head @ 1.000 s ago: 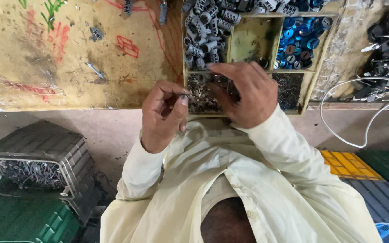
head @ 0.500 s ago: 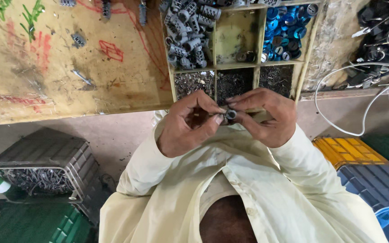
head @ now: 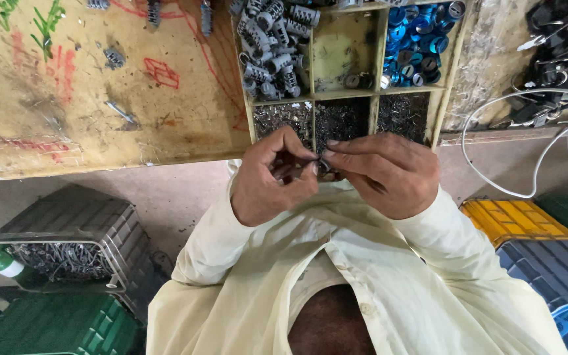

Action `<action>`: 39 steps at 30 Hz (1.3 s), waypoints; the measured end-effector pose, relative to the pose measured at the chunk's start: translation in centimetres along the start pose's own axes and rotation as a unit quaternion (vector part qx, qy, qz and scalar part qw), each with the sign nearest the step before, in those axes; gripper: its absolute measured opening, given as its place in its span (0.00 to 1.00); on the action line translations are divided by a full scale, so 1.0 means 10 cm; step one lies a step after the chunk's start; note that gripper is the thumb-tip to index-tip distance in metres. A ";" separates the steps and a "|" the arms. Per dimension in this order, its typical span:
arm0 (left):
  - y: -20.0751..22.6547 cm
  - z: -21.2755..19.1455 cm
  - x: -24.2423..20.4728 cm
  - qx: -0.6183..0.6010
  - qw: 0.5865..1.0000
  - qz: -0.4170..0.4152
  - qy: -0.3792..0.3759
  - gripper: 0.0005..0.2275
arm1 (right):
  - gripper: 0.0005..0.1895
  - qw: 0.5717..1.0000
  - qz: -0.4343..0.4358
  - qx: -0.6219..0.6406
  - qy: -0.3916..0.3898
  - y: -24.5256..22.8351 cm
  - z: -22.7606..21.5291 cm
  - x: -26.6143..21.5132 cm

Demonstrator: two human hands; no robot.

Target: The person assembles keychains by hand, picking small metal rings and blue plastic caps from a compartmentalized tray, attaching them to key blanks, and placing the finished keychains into a pile on the table. The process is repeated continuously throughout the clip.

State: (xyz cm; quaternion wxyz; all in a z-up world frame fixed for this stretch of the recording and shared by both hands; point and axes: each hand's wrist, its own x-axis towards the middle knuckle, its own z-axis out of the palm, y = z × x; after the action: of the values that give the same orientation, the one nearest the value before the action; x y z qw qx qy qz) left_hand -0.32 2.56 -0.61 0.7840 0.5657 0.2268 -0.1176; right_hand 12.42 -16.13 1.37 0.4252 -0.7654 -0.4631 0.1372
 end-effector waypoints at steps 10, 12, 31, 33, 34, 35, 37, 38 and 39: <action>0.09 0.35 -0.06 0.332 0.901 0.254 0.115 0.15 | 0.24 0.992 0.109 -0.047 0.044 -0.01 0.08 -0.19; 0.09 0.37 -0.03 0.264 0.927 0.252 0.088 0.16 | 0.25 0.991 0.083 -0.053 0.091 0.00 0.13 -0.25; 0.04 0.26 0.05 0.068 0.988 0.137 -0.008 0.14 | 0.09 0.938 0.087 -0.323 0.092 0.29 -0.37 0.24; 0.04 0.25 0.08 0.093 0.984 0.148 -0.017 0.15 | 0.10 0.956 0.051 -0.271 0.102 0.16 -0.36 0.11; 0.03 0.26 0.12 0.076 0.987 0.138 -0.030 0.16 | 0.11 0.964 0.027 -0.242 0.106 0.10 -0.35 0.04; 0.01 0.26 0.13 0.059 0.989 0.126 -0.045 0.16 | 0.12 0.968 0.040 -0.231 0.087 0.01 -0.33 -0.05; -0.05 0.28 0.13 -0.034 0.996 0.061 -0.057 0.14 | 0.13 0.974 0.037 -0.214 0.067 -0.09 -0.28 -0.18; -0.09 0.28 0.12 -0.080 0.994 0.028 -0.063 0.13 | 0.14 0.975 0.021 -0.209 0.066 -0.12 -0.26 -0.23; -0.12 0.27 0.12 -0.092 0.993 0.039 -0.068 0.13 | 0.15 0.977 0.004 -0.204 0.065 -0.12 -0.24 -0.26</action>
State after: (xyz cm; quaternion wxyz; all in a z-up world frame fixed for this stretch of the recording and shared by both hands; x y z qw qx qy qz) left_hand 0.80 -0.30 -1.53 0.8504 0.4900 0.1607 -0.1042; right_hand 11.82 -19.26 3.27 0.2893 -0.8451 -0.4494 -0.0085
